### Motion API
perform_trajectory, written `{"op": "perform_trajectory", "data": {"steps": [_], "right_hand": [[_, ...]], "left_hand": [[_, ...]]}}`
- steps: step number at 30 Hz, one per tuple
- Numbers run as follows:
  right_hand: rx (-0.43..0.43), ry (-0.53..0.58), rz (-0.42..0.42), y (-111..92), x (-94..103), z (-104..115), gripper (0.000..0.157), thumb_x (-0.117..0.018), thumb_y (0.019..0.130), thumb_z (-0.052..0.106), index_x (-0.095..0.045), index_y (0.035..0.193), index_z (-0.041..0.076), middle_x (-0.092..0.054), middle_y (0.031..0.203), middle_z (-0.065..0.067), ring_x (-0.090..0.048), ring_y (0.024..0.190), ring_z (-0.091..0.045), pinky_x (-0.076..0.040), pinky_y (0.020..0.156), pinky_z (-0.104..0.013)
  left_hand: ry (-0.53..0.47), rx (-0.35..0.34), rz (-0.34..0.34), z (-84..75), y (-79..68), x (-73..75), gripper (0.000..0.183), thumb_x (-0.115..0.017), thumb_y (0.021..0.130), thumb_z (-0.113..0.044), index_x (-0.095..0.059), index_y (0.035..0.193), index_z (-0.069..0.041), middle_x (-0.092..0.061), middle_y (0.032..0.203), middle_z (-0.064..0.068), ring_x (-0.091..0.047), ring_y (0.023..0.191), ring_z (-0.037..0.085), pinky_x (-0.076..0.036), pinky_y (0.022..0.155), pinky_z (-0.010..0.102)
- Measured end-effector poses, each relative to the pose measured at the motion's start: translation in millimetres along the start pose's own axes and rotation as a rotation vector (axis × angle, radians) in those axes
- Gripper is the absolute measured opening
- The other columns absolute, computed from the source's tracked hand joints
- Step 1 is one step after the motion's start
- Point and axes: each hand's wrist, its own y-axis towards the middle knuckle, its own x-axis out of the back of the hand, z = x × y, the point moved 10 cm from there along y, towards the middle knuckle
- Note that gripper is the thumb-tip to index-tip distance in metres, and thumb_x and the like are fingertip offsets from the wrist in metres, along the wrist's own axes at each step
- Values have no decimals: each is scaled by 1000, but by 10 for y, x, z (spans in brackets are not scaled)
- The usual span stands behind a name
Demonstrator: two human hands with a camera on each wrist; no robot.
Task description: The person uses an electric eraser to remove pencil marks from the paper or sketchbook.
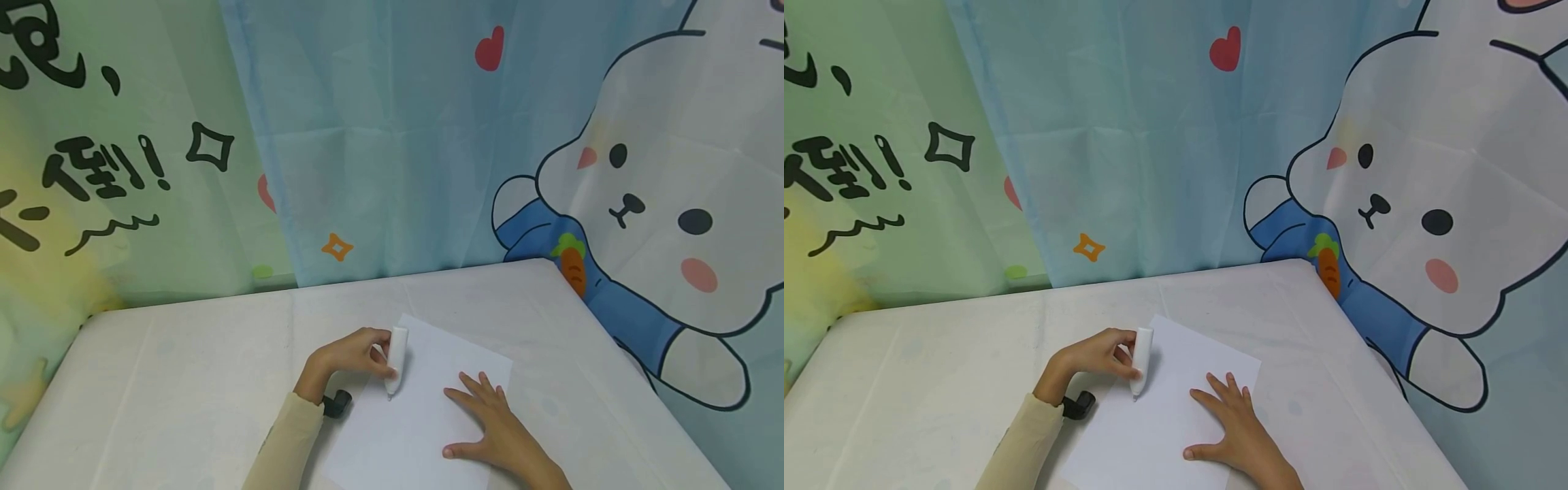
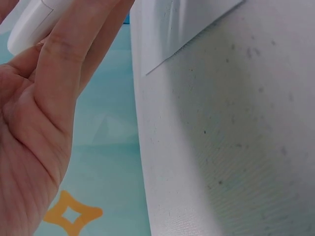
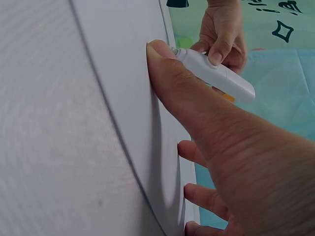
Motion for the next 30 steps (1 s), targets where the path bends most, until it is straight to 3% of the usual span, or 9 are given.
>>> {"op": "perform_trajectory", "data": {"steps": [13, 30], "right_hand": [[-7, 2, 1, -7, 4, 0, 89, -85, 64, 52, -56, 136, 9, -34, 152, -23, -12, 142, -52, -7, 111, -68], [-7, 25, 0, -23, 11, 9, 88, -85, 64, 51, -55, 136, 9, -34, 153, -23, -10, 142, -52, -5, 111, -68]], "left_hand": [[-5, 6, -46, -5, -7, 53, 27, -76, 82, -5, -59, 102, 1, -61, 91, 2, -65, 82, 4, -50, 77, 18], [-27, -12, -135, -15, -15, 140, 28, -73, 86, -4, -55, 108, 0, -61, 107, 12, -66, 98, 21, -51, 84, 23]]}}
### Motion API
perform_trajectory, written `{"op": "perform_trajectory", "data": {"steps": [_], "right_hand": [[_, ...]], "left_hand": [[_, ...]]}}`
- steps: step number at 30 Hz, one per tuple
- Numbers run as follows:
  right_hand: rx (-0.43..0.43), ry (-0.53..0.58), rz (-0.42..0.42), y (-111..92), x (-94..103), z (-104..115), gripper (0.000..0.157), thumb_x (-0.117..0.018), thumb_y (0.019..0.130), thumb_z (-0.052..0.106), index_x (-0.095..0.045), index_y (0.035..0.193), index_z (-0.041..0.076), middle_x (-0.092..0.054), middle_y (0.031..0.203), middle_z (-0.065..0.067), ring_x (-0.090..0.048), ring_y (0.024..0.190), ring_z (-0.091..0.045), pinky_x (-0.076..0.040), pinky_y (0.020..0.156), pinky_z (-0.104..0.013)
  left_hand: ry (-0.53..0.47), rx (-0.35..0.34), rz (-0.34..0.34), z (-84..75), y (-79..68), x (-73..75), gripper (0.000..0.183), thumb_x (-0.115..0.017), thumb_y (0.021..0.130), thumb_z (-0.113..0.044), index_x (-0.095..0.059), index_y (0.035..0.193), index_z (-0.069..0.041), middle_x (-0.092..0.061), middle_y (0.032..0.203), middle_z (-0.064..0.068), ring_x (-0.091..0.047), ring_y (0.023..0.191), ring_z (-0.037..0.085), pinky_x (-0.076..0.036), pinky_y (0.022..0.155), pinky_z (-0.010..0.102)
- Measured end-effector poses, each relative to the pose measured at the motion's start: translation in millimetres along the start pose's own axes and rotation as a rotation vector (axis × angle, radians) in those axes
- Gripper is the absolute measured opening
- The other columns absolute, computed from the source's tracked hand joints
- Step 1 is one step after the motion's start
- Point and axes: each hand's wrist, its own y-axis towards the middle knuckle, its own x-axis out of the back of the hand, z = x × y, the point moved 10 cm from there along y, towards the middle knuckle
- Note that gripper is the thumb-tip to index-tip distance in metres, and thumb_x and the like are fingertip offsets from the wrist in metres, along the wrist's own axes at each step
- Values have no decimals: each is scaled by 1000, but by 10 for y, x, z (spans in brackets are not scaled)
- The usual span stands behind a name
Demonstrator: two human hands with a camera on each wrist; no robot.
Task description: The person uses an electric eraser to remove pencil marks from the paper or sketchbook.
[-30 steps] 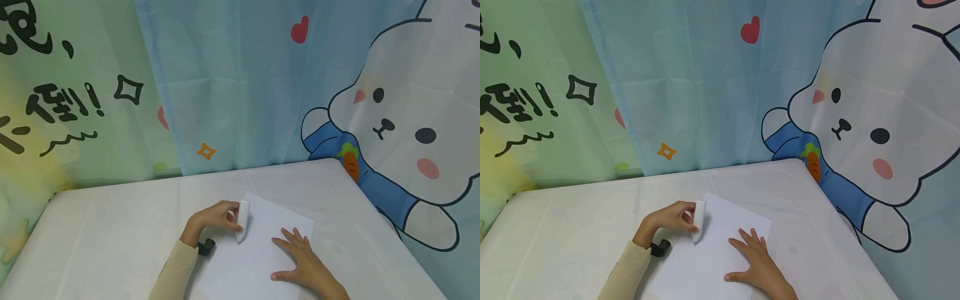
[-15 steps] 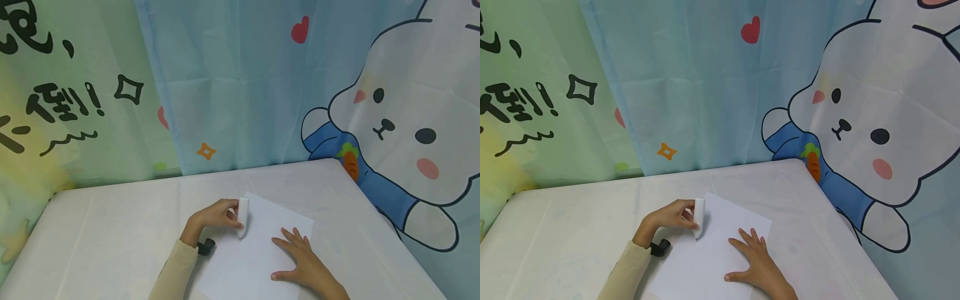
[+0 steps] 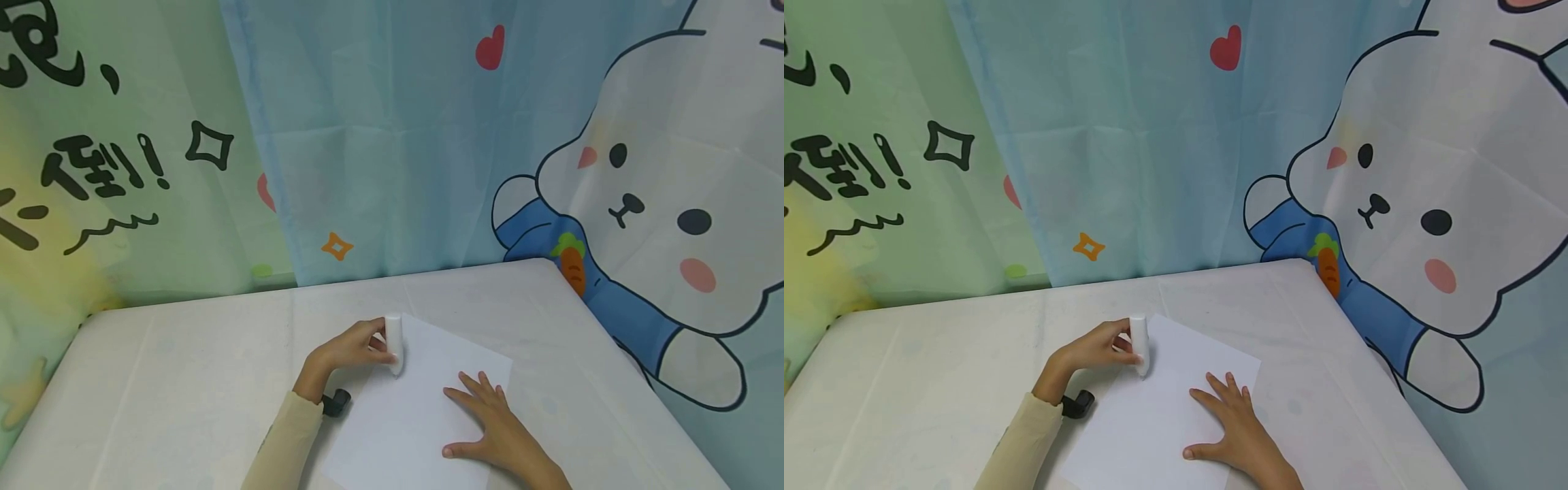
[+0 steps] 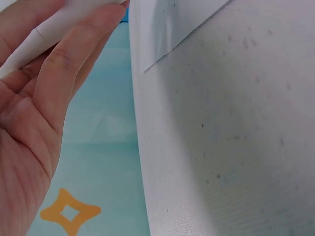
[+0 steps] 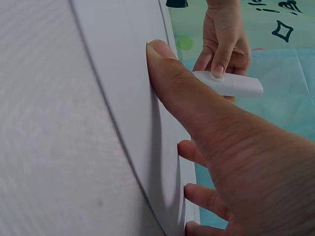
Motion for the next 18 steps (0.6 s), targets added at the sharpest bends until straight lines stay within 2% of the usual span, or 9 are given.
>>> {"op": "perform_trajectory", "data": {"steps": [5, 12, 18], "right_hand": [[-18, -7, 14, -2, -8, -5, 88, -85, 65, 51, -55, 137, 10, -33, 153, -23, -10, 143, -52, -5, 111, -67], [-19, 4, 5, 8, 0, -3, 89, -84, 64, 52, -55, 136, 8, -33, 153, -23, -9, 143, -52, -4, 111, -67], [-21, -1, 9, 10, -7, -13, 89, -84, 64, 52, -55, 136, 8, -32, 153, -24, -9, 143, -52, -4, 111, -67]], "left_hand": [[3, -24, -7, -6, 5, 16, 33, -72, 88, -6, -54, 114, 1, -61, 110, 12, -66, 100, 22, -50, 86, 22], [10, -65, -9, -30, 14, 22, 38, -68, 90, -2, -49, 121, 5, -58, 115, 17, -64, 109, 32, -51, 90, 26], [15, -57, -38, -12, 18, 53, 39, -66, 91, -1, -47, 124, 5, -57, 118, 19, -62, 111, 34, -51, 91, 30]]}}
